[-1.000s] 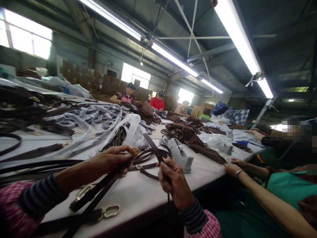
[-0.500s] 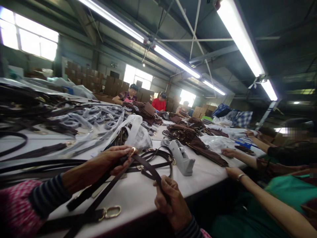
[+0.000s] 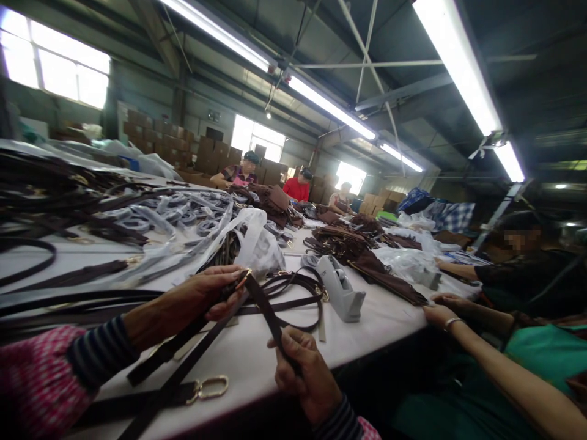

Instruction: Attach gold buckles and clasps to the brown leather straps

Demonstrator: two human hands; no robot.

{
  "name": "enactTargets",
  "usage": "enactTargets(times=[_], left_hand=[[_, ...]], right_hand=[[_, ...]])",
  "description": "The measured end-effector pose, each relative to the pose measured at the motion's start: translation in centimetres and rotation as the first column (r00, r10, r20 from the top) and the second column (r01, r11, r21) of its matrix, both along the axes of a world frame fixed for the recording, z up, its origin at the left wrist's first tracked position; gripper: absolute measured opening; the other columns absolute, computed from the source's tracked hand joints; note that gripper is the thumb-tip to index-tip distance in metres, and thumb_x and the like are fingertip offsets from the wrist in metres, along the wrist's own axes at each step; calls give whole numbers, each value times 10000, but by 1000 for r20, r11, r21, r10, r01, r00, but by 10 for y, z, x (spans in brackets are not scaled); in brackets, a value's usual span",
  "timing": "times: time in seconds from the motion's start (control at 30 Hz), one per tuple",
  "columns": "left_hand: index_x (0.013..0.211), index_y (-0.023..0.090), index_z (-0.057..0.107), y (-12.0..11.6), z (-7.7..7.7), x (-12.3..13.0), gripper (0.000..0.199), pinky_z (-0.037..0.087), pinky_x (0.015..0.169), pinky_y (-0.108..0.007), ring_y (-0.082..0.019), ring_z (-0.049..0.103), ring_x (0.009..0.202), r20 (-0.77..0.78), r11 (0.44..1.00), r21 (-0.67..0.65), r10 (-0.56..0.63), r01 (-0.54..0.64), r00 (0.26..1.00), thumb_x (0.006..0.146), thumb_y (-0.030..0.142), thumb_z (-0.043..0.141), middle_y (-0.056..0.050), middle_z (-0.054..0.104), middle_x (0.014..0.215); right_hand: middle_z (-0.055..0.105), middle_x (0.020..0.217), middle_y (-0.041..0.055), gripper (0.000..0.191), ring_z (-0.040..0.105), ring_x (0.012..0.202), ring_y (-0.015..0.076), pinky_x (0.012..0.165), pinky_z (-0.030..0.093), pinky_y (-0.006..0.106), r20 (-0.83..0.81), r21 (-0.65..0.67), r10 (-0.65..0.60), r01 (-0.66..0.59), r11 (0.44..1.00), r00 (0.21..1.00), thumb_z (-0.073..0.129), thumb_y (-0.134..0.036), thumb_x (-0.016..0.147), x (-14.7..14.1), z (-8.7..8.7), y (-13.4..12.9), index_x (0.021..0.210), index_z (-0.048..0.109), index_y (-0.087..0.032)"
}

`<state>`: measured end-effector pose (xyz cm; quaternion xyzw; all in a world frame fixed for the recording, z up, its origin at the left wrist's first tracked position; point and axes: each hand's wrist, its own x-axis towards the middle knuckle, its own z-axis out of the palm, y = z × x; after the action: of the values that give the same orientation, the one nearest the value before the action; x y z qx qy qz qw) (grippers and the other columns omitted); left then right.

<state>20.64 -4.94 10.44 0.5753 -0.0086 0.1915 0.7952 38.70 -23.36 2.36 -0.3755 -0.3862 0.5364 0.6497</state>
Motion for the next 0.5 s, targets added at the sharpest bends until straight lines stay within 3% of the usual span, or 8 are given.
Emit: enactTargets(times=[0.1,0.2,0.37,0.43,0.5], left_hand=[[981,137,647,-3,2,-2,179,300,374,-151,-34,396,381,-7,999,-26,-35,34,999,953,309,608,13,564,633],[1163,134,645,-9,-1,-2,285,297,368,-151,-48,431,380,-43,996,-34,-80,78,996,942,311,617,-2,587,633],[1048,122,656,-24,-10,4,255,349,395,-156,-71,493,429,-131,987,-41,-158,154,979,948,353,621,-29,604,632],[1003,131,644,-28,-10,6,241,371,405,-156,-71,503,444,-117,989,-41,-146,143,982,941,363,635,-29,609,651],[917,132,626,-31,-9,8,241,374,404,-150,-64,503,438,-95,992,-36,-126,123,988,929,372,651,-27,609,651]], right_hand=[[409,393,-107,307,180,291,18,341,179,169,123,-93,-25,37,995,992,658,-418,973,-6,2,1,905,710,-123],[409,393,-97,355,198,300,24,334,146,181,232,-133,-44,77,988,972,667,-461,950,-12,15,2,872,701,-116],[423,471,-107,304,185,354,33,352,116,179,225,-55,-105,120,991,969,719,-456,907,-24,44,15,960,619,-174],[490,545,-78,310,276,399,53,371,176,178,285,21,-155,155,988,946,718,-455,905,-28,55,21,1003,604,-184],[599,685,-18,283,458,528,95,460,338,192,418,115,-249,221,968,874,678,-449,933,-31,67,23,1030,626,-189]])
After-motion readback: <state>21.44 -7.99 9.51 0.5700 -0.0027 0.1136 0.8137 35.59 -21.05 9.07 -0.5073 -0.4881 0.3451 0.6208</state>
